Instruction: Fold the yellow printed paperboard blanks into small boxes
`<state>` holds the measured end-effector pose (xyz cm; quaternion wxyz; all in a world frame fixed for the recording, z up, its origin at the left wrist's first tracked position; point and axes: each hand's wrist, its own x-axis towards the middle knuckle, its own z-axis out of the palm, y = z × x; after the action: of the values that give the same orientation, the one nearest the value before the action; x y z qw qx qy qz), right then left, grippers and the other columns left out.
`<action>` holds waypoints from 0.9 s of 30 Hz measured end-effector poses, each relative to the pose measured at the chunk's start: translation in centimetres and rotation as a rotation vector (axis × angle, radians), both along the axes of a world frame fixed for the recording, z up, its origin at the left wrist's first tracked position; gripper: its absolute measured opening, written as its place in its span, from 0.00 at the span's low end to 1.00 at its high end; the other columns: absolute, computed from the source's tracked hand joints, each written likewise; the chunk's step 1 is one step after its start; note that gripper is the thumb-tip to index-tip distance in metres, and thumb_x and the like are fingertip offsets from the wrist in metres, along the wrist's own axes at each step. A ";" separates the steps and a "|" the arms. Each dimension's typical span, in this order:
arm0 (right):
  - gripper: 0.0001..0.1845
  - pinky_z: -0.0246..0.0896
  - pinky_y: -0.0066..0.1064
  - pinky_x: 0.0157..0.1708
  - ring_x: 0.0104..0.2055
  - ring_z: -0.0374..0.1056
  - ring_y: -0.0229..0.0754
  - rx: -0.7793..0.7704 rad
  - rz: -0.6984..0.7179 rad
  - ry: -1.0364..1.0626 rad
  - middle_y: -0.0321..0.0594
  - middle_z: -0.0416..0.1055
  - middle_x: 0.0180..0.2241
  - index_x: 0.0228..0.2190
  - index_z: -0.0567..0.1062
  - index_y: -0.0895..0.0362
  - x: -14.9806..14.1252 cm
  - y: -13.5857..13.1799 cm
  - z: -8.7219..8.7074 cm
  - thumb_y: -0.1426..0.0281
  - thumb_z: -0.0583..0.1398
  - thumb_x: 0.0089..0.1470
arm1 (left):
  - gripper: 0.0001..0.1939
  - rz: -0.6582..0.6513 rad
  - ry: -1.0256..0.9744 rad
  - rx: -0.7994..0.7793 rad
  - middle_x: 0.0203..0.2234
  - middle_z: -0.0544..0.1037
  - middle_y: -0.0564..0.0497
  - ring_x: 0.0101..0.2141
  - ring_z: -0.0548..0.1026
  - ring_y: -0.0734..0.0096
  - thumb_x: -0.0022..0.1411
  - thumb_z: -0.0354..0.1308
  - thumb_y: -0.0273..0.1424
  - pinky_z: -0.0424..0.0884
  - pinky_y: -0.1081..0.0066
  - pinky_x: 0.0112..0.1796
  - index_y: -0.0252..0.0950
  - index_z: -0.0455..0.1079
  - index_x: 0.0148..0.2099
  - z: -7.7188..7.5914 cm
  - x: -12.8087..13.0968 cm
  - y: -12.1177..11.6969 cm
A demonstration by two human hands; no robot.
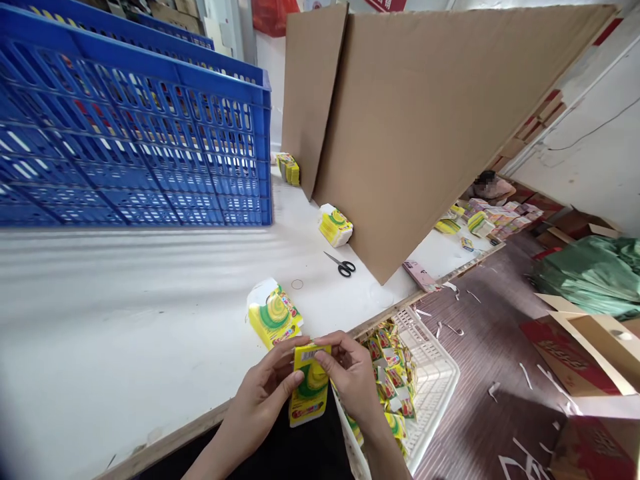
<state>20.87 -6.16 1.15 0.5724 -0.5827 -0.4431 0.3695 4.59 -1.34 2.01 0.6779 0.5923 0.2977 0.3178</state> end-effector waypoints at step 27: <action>0.16 0.64 0.33 0.36 0.33 0.68 0.41 -0.026 -0.092 0.204 0.38 0.73 0.31 0.40 0.70 0.56 -3.5 4.7 -3.3 0.59 0.63 0.53 | 0.16 0.642 0.086 0.164 0.49 0.75 0.44 0.54 0.70 0.56 0.61 0.59 0.36 0.64 0.58 0.56 0.38 0.67 0.50 -2.4 -2.3 2.1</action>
<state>17.36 -1.50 -2.17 0.6234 -0.5691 -0.3503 0.4059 2.32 0.75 -0.41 0.4799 0.5338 0.4708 0.5129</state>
